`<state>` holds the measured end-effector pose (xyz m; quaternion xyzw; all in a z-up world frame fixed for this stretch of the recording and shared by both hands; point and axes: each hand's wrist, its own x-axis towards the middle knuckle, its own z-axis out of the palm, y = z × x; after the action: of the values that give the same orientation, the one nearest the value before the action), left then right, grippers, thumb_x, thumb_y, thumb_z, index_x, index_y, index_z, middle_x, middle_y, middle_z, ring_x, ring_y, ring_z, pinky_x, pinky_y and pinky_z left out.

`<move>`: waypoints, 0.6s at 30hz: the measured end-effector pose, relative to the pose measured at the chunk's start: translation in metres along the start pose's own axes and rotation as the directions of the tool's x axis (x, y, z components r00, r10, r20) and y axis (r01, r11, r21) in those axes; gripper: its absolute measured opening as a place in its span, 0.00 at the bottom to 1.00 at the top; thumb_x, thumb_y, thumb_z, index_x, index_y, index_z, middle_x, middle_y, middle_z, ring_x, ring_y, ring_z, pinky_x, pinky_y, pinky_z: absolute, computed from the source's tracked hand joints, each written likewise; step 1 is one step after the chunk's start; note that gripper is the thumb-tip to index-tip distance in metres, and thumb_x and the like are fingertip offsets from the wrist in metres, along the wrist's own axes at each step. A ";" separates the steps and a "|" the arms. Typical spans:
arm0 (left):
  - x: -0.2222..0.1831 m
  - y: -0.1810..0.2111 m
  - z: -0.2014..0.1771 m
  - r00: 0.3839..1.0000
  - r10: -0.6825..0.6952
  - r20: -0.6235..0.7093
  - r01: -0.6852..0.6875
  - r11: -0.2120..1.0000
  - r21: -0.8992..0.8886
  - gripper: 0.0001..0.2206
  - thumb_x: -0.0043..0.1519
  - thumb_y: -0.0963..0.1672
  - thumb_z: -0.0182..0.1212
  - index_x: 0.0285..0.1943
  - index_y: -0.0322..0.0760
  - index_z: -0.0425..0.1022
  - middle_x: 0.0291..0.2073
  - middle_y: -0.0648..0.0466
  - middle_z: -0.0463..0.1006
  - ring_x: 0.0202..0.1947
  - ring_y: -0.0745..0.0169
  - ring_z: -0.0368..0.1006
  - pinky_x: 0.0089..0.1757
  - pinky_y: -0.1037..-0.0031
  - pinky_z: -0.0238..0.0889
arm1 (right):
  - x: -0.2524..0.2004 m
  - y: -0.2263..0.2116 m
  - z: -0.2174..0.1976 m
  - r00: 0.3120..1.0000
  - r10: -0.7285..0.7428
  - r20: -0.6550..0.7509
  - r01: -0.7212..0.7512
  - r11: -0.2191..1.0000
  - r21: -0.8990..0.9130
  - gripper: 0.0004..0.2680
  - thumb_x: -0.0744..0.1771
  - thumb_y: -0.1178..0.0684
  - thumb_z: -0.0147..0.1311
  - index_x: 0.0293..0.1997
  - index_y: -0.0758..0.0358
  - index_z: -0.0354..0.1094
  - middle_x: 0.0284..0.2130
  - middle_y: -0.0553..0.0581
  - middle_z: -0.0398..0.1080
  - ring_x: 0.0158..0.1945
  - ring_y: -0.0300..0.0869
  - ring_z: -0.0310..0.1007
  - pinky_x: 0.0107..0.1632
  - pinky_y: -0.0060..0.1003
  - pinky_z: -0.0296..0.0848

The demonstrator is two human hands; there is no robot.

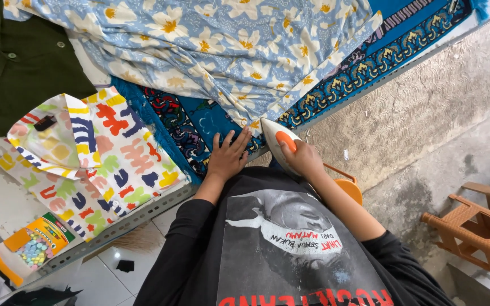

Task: Ironing a floral patterned garment, spraying it with water, and then folding it neatly on a work surface.

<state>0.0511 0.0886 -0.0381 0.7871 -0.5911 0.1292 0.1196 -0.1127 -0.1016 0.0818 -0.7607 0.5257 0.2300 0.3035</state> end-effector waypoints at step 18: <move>-0.002 0.001 0.004 1.000 0.010 0.011 -0.010 1.000 -0.024 0.29 0.65 0.53 0.45 0.78 0.51 0.57 0.78 0.60 0.52 0.65 0.54 0.59 0.63 0.46 0.49 | 0.010 -0.024 -0.009 0.992 -0.054 0.110 0.044 0.995 0.092 0.27 0.67 0.27 0.43 0.43 0.66 0.76 0.24 0.66 0.77 0.45 0.62 0.79 0.50 0.57 0.76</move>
<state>0.0503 0.0893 -0.0424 0.7835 -0.5971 0.1183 0.1253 -0.0868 -0.1083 0.0865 -0.7449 0.4986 0.2412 0.3720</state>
